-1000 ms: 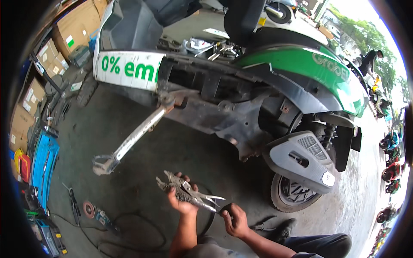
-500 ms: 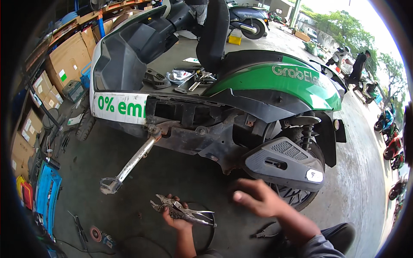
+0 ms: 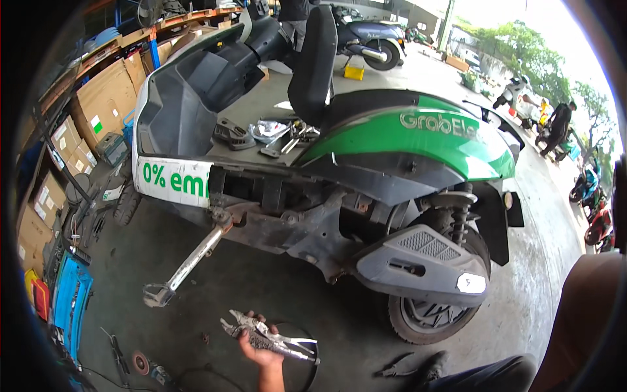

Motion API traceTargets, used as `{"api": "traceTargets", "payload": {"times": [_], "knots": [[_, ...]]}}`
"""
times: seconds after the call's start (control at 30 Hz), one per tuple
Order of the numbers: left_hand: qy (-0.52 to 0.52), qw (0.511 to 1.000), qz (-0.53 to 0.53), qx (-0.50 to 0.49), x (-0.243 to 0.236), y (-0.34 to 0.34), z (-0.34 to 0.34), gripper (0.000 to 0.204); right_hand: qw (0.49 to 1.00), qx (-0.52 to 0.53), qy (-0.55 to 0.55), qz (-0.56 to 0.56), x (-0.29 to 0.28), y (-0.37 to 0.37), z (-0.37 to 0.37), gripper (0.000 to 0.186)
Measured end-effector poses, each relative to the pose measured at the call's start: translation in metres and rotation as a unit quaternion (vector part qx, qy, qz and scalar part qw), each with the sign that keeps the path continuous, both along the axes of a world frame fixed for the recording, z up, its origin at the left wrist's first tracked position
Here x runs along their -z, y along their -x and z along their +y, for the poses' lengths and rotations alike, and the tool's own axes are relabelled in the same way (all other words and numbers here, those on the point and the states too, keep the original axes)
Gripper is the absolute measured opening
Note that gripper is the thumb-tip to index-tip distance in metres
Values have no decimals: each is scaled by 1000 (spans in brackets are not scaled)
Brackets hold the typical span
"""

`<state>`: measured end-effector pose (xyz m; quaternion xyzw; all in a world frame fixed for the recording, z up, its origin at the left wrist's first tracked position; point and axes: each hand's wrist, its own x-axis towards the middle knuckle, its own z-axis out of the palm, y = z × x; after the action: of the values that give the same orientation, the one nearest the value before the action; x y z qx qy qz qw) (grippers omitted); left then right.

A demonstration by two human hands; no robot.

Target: The person works on an electric scooter by stripping a wire with pliers, using locking pliers to hold a metal piece against the frame, and checking the battery and electrical connections.

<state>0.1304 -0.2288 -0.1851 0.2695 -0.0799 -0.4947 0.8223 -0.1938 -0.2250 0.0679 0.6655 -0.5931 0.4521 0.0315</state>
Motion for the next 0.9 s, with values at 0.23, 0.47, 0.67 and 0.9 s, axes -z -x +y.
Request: {"api": "traceTargets", "payload": {"times": [0.23,0.47,0.67,0.9], "knots": [[16,1000,-14,-22,-8,9,4,47,997,58,-56,-6,19,7,25,50],[22,999,22,18,5,16,-2,46,994,84,-75,13,38,18,32,46],[27,999,4,40,19,13,3,49,988,124,-78,48,30,25,52,43],[25,999,-6,30,-15,11,7,50,986,130,-76,71,20,34,68,39]]}}
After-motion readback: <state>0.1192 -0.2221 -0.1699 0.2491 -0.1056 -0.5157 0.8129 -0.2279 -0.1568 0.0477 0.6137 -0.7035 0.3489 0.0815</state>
